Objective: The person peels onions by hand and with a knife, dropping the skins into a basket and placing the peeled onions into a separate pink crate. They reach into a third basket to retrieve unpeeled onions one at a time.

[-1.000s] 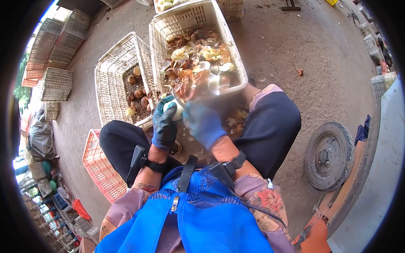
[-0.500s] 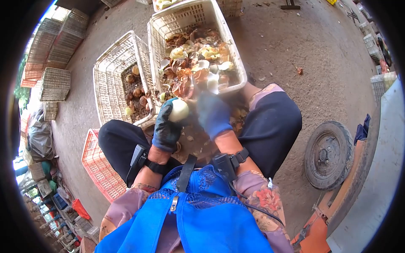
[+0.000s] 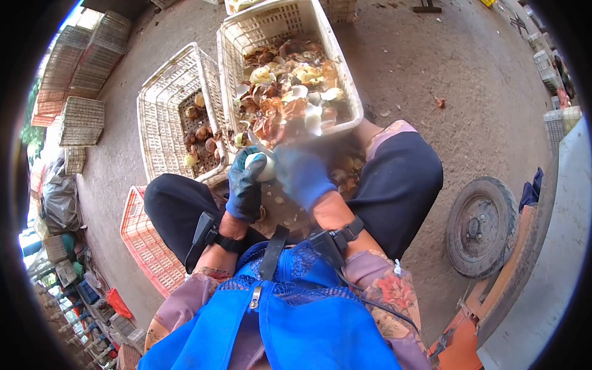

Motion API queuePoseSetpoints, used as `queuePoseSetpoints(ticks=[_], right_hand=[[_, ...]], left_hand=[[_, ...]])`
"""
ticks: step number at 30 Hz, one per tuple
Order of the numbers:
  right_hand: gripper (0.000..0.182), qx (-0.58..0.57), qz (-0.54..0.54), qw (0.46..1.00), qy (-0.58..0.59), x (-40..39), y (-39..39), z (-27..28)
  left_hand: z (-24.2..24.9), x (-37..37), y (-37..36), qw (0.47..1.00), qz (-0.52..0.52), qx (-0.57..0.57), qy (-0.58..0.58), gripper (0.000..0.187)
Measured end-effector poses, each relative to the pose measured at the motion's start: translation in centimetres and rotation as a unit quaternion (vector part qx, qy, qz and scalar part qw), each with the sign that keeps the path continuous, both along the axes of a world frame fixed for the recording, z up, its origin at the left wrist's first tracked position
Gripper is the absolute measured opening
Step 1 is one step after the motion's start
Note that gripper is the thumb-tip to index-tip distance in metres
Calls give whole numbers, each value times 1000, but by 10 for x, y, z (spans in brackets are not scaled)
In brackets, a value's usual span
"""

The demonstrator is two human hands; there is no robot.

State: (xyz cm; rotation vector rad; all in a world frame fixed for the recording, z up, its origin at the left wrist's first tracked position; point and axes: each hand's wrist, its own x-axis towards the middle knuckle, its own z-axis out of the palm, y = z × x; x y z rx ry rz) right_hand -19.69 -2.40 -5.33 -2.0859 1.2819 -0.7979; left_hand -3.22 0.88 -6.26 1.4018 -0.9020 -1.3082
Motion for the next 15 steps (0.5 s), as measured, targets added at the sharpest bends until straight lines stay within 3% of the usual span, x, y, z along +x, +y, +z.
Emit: queuePoseSetpoints(ticks=[4, 6, 7, 9, 10, 12, 13, 15], right_hand=[[9, 63, -17, 997, -36, -6, -3, 17], [8, -31, -63, 984, -167, -4, -8, 7], [8, -31, -63, 984, -167, -4, -12, -3], [4, 168, -126, 932, -297, -9, -16, -20], [3, 288, -97, 824, -478, -14, -15, -15], [5, 290, -85, 828, -472, -10, -12, 0], [7, 291, -73, 832, -467, -7, -11, 4], [11, 278, -68, 810, -512, -2, -8, -1]], left_hand=[[0, -3, 0, 994, 14, 26, 105, 42], [-9, 1, -1, 994, -9, -25, 108, 47], [-10, 2, 0, 994, -10, -25, 108, 47], [-6, 2, 3, 987, -32, -44, 154, 49], [-8, -1, 2, 987, -32, -44, 154, 49], [-10, -7, -2, 994, -57, -81, -41, 49], [-7, -7, -4, 994, -56, -81, -42, 49], [0, -6, -7, 967, -106, 20, 229, 51]])
